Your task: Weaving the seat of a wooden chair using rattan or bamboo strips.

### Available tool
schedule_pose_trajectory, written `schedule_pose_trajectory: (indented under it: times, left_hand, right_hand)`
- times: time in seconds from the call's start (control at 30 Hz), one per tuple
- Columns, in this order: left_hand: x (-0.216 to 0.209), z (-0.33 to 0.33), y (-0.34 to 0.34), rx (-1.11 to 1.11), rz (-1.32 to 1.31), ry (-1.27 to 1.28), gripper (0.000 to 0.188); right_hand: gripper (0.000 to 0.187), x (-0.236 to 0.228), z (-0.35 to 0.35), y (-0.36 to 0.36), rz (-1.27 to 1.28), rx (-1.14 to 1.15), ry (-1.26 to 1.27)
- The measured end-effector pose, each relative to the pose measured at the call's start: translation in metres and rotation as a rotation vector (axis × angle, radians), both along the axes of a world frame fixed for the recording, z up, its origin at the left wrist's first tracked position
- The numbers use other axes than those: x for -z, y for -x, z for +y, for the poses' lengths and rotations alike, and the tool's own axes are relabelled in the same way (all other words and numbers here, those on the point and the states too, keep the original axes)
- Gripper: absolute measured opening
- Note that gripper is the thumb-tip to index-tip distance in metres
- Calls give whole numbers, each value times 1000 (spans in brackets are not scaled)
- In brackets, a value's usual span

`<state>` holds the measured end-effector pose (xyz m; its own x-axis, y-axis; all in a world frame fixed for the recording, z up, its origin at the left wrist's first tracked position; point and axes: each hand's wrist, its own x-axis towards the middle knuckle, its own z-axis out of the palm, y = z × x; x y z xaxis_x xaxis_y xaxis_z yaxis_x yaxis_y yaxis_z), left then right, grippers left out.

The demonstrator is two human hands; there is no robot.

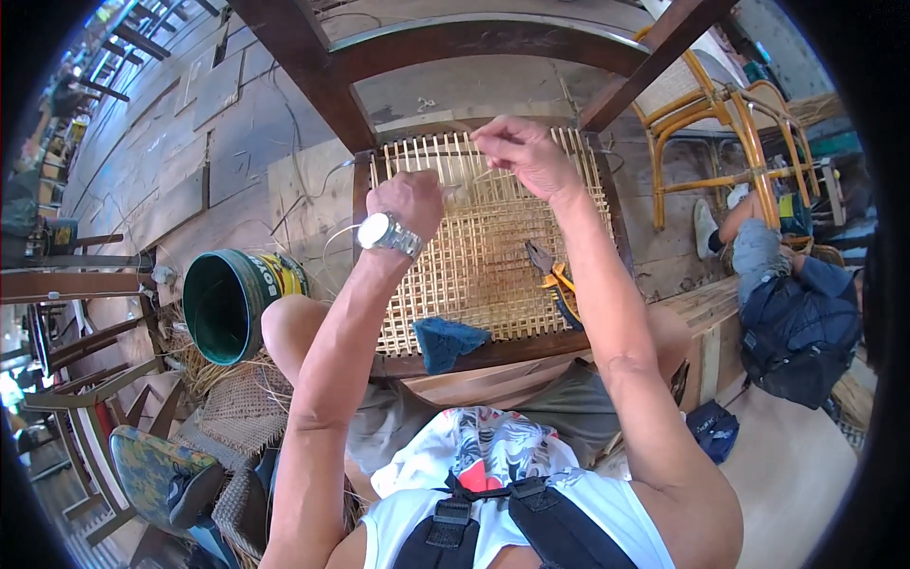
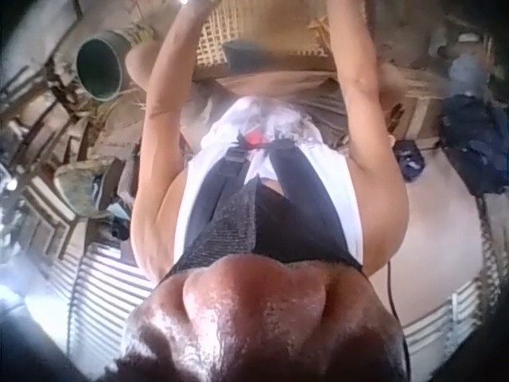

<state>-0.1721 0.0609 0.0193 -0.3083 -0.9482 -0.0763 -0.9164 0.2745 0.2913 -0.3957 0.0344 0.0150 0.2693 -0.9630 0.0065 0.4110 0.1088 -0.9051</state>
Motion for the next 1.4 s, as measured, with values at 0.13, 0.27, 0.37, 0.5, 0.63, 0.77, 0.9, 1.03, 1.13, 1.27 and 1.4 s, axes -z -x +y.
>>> schedule_pose_trajectory:
  times: [0.13,0.27,0.37,0.5,0.63,0.77,0.9,1.03,1.13,1.27,1.4]
  left_hand:
    - [-3,-11,9,57,-123,68,28]
    - [1,-5,6,-118,122,-209,28]
    - [23,5,-7,-216,294,-192,28]
    - [30,13,-9,-288,407,-209,27]
    - [31,16,-11,-313,451,-197,28]
    - [15,18,-6,-303,371,-196,29]
    - [-9,9,14,-66,63,-33,23]
    - [-4,1,20,-113,89,-80,24]
    - [22,-3,0,-203,421,-210,31]
    - [27,6,0,-260,456,-173,32]
    - [9,-13,23,-180,241,-177,30]
  right_hand:
    - [10,16,-8,-3,730,27,172]
    - [9,27,-7,-10,1001,26,-45]
    - [16,13,-4,-25,1145,85,72]
    - [18,10,-15,-34,1186,94,24]
    - [17,26,-24,-24,1233,37,90]
    - [12,32,-24,-19,984,63,17]
    - [13,39,-19,-12,972,183,-15]
    - [17,35,-12,-19,1145,201,-27]
    - [20,36,-15,-17,1170,205,37]
    - [17,30,-12,-18,1163,192,29]
    - [11,42,-12,-8,877,224,12]
